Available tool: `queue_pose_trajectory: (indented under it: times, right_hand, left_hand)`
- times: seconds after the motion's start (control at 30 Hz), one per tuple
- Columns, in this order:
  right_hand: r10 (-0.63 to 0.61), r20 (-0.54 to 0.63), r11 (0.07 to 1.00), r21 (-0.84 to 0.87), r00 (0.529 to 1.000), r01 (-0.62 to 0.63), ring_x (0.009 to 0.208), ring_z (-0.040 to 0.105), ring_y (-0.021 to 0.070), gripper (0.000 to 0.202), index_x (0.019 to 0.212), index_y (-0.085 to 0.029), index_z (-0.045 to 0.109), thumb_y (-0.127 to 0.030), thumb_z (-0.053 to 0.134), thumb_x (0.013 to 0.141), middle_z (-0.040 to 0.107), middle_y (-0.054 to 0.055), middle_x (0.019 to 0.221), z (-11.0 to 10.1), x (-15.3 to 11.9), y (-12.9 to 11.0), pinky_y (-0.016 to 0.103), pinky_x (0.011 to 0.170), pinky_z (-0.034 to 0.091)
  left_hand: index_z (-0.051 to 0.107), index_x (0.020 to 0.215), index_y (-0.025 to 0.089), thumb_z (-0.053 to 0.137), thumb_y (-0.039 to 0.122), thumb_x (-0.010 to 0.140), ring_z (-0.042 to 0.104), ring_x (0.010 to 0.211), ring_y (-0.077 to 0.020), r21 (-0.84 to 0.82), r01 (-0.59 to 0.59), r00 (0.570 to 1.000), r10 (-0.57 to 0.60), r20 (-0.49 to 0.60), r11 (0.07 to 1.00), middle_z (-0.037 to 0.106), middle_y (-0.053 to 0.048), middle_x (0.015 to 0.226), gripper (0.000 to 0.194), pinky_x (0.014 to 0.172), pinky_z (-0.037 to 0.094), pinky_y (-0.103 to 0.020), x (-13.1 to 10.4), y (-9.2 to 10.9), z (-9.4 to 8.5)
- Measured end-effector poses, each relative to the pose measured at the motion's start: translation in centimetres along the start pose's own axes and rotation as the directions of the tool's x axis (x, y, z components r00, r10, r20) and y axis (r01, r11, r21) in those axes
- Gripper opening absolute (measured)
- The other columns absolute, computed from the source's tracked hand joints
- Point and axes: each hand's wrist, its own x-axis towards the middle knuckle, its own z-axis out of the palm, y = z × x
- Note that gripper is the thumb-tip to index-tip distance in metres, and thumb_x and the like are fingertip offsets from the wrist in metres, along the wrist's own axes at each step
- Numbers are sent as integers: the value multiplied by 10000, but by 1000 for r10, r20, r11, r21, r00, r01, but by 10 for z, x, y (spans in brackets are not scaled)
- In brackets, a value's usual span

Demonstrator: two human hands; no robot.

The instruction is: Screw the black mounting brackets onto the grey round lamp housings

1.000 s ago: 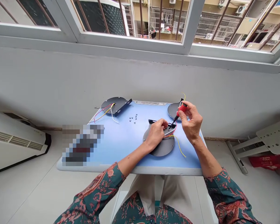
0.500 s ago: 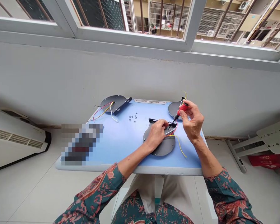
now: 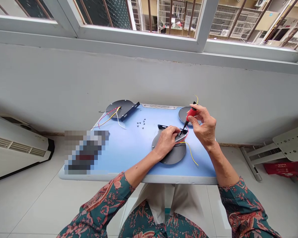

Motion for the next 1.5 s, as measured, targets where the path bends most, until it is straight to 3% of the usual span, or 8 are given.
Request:
queue_pose_trajectory:
  times: [0.43, 0.6, 0.77, 0.87, 1.07, 1.17, 1.33, 1.5]
  right_hand:
    - [56, 245, 995, -88, 968, -36, 788, 690, 203, 281, 1086, -261, 627, -205, 681, 815, 710, -2, 843, 3, 27, -9, 362, 772, 586]
    - [110, 366, 966, 181, 924, -186, 709, 668, 160, 299, 1068, -245, 617, -179, 644, 777, 679, -30, 786, 0, 39, 3, 329, 707, 572]
    - [-26, 576, 809, 493, 817, -322, 766, 698, 182, 306, 1132, -237, 584, -308, 683, 852, 711, 1, 830, -4, 47, 22, 385, 740, 594]
    - [53, 509, 868, 402, 859, -291, 812, 708, 179, 342, 1212, -247, 598, -357, 664, 895, 736, 24, 946, -1, 40, 17, 401, 816, 596]
    - [88, 134, 994, -78, 987, -78, 809, 658, 191, 263, 1080, -268, 765, -285, 755, 817, 710, 30, 928, 0, 28, -6, 357, 773, 590]
    - [88, 260, 995, 28, 962, -99, 723, 657, 167, 254, 1004, -252, 783, -175, 701, 776, 688, 5, 839, -6, 36, -7, 366, 773, 596]
    - [74, 572, 875, 356, 817, -328, 859, 734, 186, 330, 1102, -214, 745, -220, 635, 791, 750, 23, 908, -12, 46, -4, 385, 829, 620]
    - [166, 245, 981, 59, 955, -186, 871, 706, 182, 275, 1069, -226, 776, -264, 718, 803, 755, 40, 961, -4, 36, -15, 363, 837, 606]
  left_hand:
    - [774, 848, 217, 666, 137, 885, 695, 825, -176, -83, 141, 987, -134, 95, 986, 787, 5, 869, 140, 792, 499, -264, 12, 8, -4]
    - [794, 850, 221, 741, 169, 839, 708, 825, -170, -145, 170, 984, -159, 81, 975, 799, 7, 873, 75, 786, 492, -256, 13, 5, -3]
    - [813, 874, 215, 731, 203, 872, 718, 842, -170, -139, 154, 987, -146, 66, 978, 815, -4, 899, 82, 801, 490, -257, 13, 3, -1]
    - [826, 868, 216, 741, 222, 875, 712, 802, -172, -86, 174, 984, -171, 40, 981, 814, -6, 858, 86, 782, 486, -264, 14, 3, 0]
    - [837, 862, 222, 756, 225, 862, 730, 842, -183, -99, 119, 993, -116, 31, 988, 825, -26, 923, 81, 841, 511, -270, 14, 2, 0]
    - [838, 912, 241, 738, 228, 864, 728, 859, -178, -144, 128, 991, -123, 45, 981, 827, -10, 955, 112, 833, 511, -265, 14, 0, 1]
    - [819, 846, 205, 733, 321, 865, 650, 722, -149, -97, 153, 987, -146, 67, 984, 773, 14, 760, 145, 700, 463, -243, 15, -1, 2]
    - [793, 770, 192, 720, 322, 866, 571, 652, -126, -60, 129, 991, -126, 53, 990, 720, 21, 682, 177, 668, 415, -245, 16, 0, 3]
